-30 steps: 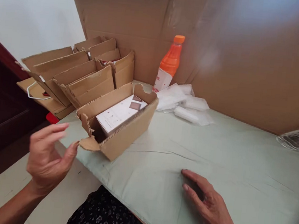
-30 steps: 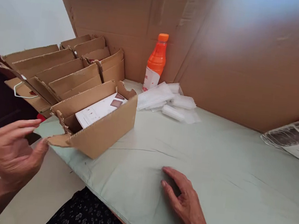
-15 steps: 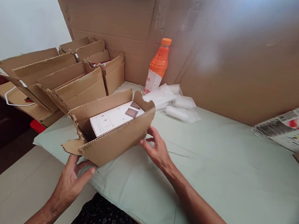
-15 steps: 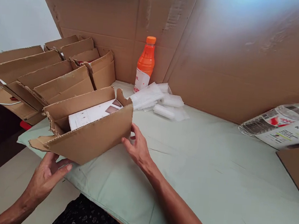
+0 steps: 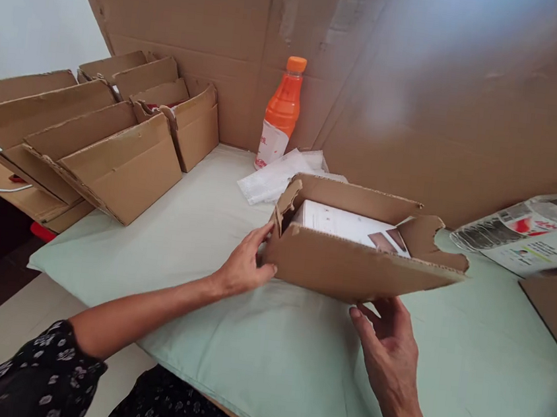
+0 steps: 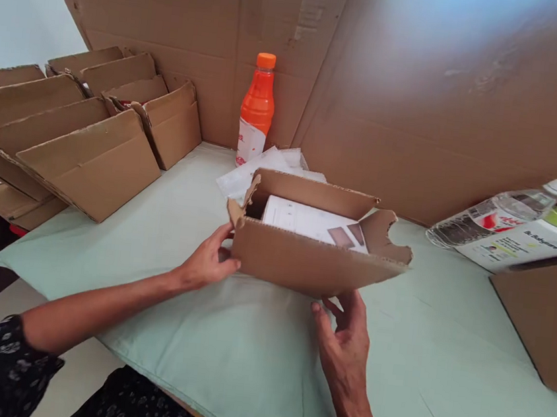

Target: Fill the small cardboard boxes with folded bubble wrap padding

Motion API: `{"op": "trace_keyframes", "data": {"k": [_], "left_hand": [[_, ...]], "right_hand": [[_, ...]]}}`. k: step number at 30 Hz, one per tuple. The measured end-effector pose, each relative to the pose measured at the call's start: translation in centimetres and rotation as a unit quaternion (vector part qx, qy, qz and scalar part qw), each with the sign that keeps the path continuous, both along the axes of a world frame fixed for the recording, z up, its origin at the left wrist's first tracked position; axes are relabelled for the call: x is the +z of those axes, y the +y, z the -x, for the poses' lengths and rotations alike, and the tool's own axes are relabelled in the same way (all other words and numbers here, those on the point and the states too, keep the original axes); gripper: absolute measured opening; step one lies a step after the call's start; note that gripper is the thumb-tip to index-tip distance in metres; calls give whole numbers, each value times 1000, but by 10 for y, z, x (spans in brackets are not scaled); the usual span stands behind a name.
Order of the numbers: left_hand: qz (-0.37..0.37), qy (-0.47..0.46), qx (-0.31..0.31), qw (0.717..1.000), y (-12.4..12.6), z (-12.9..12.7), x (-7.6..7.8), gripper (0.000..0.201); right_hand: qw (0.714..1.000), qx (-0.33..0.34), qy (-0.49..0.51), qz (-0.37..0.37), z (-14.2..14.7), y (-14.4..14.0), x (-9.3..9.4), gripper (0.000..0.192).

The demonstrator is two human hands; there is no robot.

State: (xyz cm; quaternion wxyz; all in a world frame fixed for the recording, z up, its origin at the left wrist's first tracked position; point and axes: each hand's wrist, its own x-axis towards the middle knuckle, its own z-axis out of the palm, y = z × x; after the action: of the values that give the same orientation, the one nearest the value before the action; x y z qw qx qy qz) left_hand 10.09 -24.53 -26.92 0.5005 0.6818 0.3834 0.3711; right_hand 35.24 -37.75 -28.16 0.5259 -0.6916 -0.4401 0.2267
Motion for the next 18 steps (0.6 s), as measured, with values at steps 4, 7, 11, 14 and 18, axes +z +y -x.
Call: {"op": "trace_keyframes", "data": {"k": [4, 7, 11, 14, 18], "left_hand": [[-1, -26, -18, 1000, 46, -30, -3, 82], [-6, -41, -27, 999, 54, -34, -8, 79], [-15, -25, -41, 999, 50, -25, -20, 72], [-91, 68, -32, 993, 56, -13, -25, 70], [-199, 223, 72, 952, 89, 2, -23, 61]], "right_hand": [[998, 12, 26, -56, -10, 29, -7, 77], [996, 47, 22, -68, -21, 37, -16, 78], [995, 75, 21, -66, -34, 39, -22, 78], [994, 89, 21, -63, -35, 43, -25, 80], [995, 73, 26, -57, -28, 51, -33, 79]]}}
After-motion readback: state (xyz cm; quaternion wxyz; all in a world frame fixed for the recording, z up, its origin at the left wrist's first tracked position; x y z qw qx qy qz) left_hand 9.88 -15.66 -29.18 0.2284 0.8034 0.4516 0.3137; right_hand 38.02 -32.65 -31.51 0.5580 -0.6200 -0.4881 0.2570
